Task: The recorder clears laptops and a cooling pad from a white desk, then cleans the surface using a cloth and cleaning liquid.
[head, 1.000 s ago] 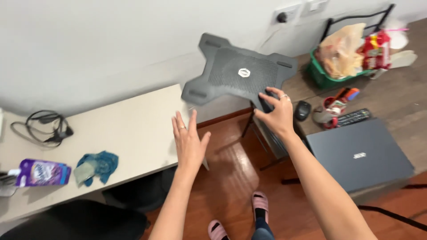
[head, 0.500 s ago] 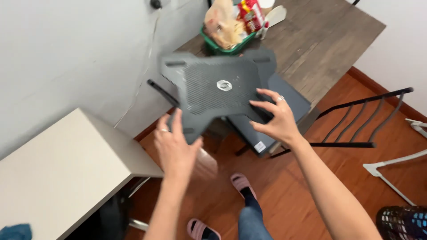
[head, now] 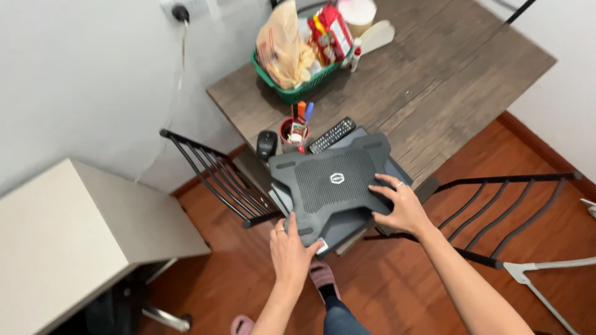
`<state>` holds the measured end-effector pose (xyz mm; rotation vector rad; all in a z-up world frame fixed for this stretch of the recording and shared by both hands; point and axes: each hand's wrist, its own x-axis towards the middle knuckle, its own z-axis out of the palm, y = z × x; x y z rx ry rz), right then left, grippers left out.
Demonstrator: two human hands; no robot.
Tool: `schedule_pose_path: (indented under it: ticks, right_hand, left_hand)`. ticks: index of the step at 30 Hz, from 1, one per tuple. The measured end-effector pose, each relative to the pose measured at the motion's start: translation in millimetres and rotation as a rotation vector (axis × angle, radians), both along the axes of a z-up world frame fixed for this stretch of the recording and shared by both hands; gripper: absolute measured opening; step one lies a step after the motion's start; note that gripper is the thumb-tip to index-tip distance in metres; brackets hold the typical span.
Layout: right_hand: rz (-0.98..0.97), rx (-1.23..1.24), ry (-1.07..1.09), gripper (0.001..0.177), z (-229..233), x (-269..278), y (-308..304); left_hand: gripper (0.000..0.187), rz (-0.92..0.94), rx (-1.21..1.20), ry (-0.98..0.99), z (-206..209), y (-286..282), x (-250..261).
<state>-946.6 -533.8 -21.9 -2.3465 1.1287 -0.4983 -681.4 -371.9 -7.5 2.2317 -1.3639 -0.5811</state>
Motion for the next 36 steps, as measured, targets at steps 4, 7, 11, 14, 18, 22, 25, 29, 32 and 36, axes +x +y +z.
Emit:
schedule_pose_path:
  ticks: [4,7,11,14,18,22,25,29,32,36]
  right_hand:
    - [0.073,-0.023,0.02,0.067,-15,-3,-21]
    - [0.102,-0.052,0.023,0.066,-23,1,-30]
    - [0.097,-0.056,0.014,0.067,-38,1,-31]
    - [0.128,-0.079,0.059,0.072,-37,4,-25]
    - [0.109,-0.266,0.129,0.074,-24,31,-11]
    - [0.072,-0.153,-0.018,0.067,-1,101,17]
    - [0.147,-0.147,-0.1,0.057,24,182,54]
    - [0.399,-0.08,-0.204,0.045,43,306,117]
    - [0.569,-0.047,-0.258,0.04,48,392,174]
    - [0.751,0.054,-0.275,0.036,59,489,253]
  left_hand:
    - [0.102,0.074,0.009,0.006,-20,-10,-18]
    - [0.102,0.116,-0.002,-0.002,-25,-12,-22]
    - [0.101,0.103,-0.016,-0.004,-42,-10,-24]
    - [0.097,0.107,0.037,0.041,-53,-3,-27]
    - [0.092,0.069,0.104,0.11,-53,3,-14]
    - [0.087,0.155,-0.013,0.138,-45,30,18]
    - [0.078,0.253,-0.148,0.152,-30,59,61]
    - [0.052,0.453,-0.35,0.185,-8,116,134]
    - [0.034,0.553,-0.505,0.065,-12,167,197]
    - [0.024,0.673,-0.566,-0.064,1,245,281]
